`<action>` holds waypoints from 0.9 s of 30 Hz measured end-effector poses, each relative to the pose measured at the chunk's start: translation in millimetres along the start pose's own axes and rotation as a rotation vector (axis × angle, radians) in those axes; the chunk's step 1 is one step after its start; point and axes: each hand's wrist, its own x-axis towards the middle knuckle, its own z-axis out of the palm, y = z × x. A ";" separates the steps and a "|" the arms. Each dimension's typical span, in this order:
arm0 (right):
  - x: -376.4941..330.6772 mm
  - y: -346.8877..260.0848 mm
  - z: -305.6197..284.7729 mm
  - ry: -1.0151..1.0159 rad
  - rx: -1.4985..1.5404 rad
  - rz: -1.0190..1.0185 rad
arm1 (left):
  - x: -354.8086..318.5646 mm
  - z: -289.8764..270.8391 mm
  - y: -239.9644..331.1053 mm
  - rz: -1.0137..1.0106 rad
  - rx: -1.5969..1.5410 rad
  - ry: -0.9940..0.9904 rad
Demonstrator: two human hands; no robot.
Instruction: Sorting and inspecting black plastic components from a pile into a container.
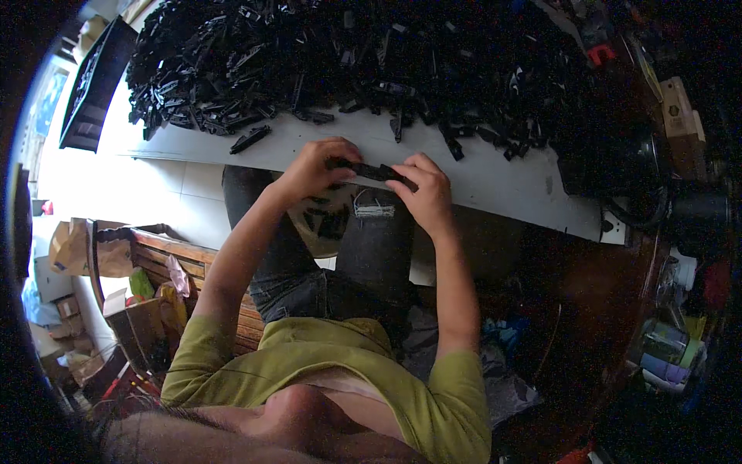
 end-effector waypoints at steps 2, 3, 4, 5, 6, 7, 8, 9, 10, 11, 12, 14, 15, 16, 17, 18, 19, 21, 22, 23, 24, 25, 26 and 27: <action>0.1 -0.3 2.1 0.016 0.064 0.048 | 0.0 0.9 -4.3 0.034 -0.024 0.022; 0.9 -1.9 3.0 -0.004 0.068 0.054 | 0.0 0.1 -3.4 0.030 -0.025 0.019; 1.6 -3.4 4.6 -0.024 0.071 0.059 | 0.3 -1.6 -0.6 0.040 -0.020 0.020; 4.0 -4.8 8.6 -0.024 0.072 0.061 | 0.2 -2.5 1.1 0.050 -0.014 0.021; 8.1 -6.6 13.1 -0.030 0.014 -0.022 | 0.4 -0.7 -0.8 0.052 -0.016 0.019; 11.0 -8.5 16.6 -0.036 -0.044 -0.106 | 0.2 2.1 -4.2 0.074 -0.035 0.022; 11.5 -9.6 20.1 -0.033 -0.048 -0.106 | 0.3 3.6 -5.2 0.096 -0.055 0.024; 12.5 -8.2 24.5 -0.019 -0.003 -0.099 | 0.8 3.2 -3.9 0.102 -0.054 0.025; 13.2 -7.4 25.8 -0.005 0.042 -0.092 | 0.3 2.0 -0.9 0.108 0.010 0.006; 13.2 -7.3 21.7 -0.002 0.038 -0.095 | 0.5 0.1 1.6 0.114 0.074 -0.012; 11.6 -7.4 15.3 -0.005 0.064 -0.082 | -0.7 -3.0 3.3 0.116 0.075 -0.008; 9.7 0.3 -0.6 0.100 0.050 0.042 | -3.2 -11.2 5.6 0.157 0.263 -0.036; 8.0 6.9 -13.1 0.214 0.006 0.156 | -2.4 -17.3 8.2 0.162 0.262 -0.037; 7.2 13.9 -25.5 0.302 -0.137 0.213 | -2.0 -25.6 10.6 0.119 0.513 0.119; 7.9 19.9 -35.3 0.389 -0.280 0.269 | -1.8 -31.2 11.5 0.074 0.762 0.277; 9.3 29.6 -36.6 0.393 -0.281 0.263 | 0.2 -35.0 10.4 0.079 0.764 0.282; 9.3 42.0 -35.3 0.349 -0.334 0.269 | 4.6 -36.8 8.5 0.010 0.913 0.219; 9.2 49.3 -34.4 0.305 -0.387 0.271 | 9.0 -35.3 7.8 -0.062 1.062 0.158; 9.2 44.8 -32.4 0.223 -0.388 0.354 | 11.3 -31.6 8.8 -0.002 1.043 0.147; 8.9 40.3 -30.0 0.140 -0.388 0.436 | 13.8 -27.5 9.0 0.056 1.024 0.136; 7.5 34.1 -26.7 0.167 -0.403 0.392 | 18.0 -22.6 5.8 0.143 1.043 0.111; 6.5 26.3 -22.9 0.164 -0.402 0.390 | 19.3 -16.7 4.1 0.140 1.043 0.112; 6.3 16.6 -18.8 0.212 -0.235 0.344 | 21.3 -10.0 3.1 0.198 0.884 0.064; 6.5 9.6 -16.1 0.264 -0.072 0.300 | 25.1 -4.3 5.3 0.259 0.722 0.016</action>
